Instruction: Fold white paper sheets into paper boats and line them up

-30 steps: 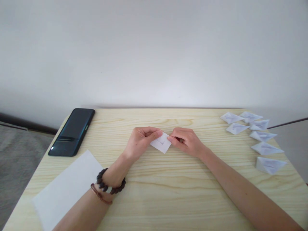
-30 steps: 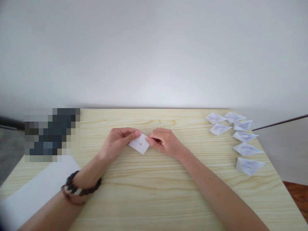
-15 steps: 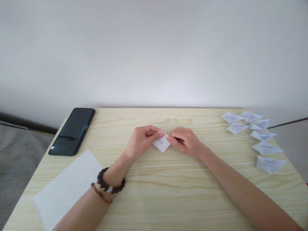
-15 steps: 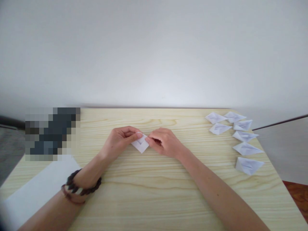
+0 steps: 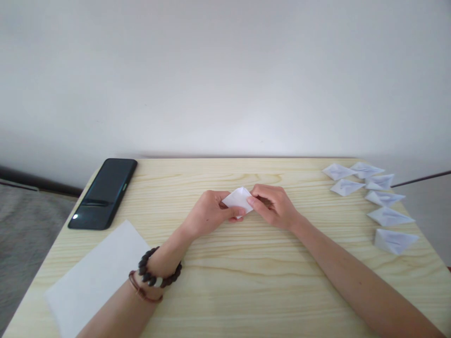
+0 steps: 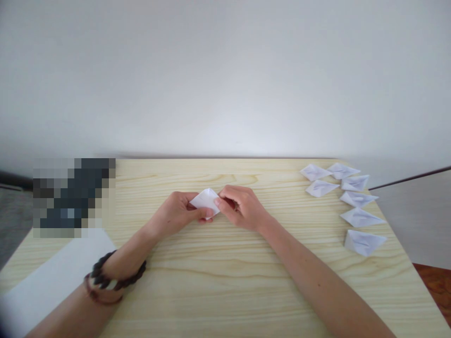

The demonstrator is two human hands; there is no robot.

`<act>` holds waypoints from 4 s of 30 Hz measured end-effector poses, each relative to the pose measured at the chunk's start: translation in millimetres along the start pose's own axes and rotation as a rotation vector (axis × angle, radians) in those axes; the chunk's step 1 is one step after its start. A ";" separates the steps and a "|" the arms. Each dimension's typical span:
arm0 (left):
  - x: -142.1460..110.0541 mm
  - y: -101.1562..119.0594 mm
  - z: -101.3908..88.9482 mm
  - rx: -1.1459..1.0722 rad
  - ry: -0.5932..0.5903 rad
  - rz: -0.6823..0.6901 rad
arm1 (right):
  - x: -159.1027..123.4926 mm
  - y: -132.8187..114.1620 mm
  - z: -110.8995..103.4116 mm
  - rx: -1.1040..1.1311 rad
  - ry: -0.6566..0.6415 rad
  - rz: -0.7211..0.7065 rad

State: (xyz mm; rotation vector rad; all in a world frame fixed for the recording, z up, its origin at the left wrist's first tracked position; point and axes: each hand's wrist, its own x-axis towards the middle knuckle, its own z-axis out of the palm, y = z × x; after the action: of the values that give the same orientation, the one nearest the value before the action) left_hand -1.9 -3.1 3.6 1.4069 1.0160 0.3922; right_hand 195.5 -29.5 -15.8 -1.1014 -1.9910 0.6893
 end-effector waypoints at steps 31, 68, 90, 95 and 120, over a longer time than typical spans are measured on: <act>5.2 -9.8 -3.3 -0.191 -0.062 0.039 | 4.7 -0.2 -4.0 0.049 0.027 0.144; 0.6 -19.9 -13.5 0.652 0.271 0.566 | 1.1 5.4 -2.7 -0.046 -0.001 0.029; -0.4 -16.3 -16.7 0.734 0.330 0.641 | 1.3 5.9 -5.3 0.024 -0.001 -0.086; -0.4 -15.1 -16.3 0.738 0.335 0.647 | 1.3 6.0 -4.8 0.001 0.035 -0.074; 0.3 -23.0 -15.7 0.985 0.426 0.725 | 4.8 8.2 3.2 -0.230 0.030 -0.074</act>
State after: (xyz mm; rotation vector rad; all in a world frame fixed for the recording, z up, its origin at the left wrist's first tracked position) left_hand -21.4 2.7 -15.4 2.6852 1.0496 0.8028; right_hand 195.0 -21.7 -22.0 -1.1567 -2.1117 0.4103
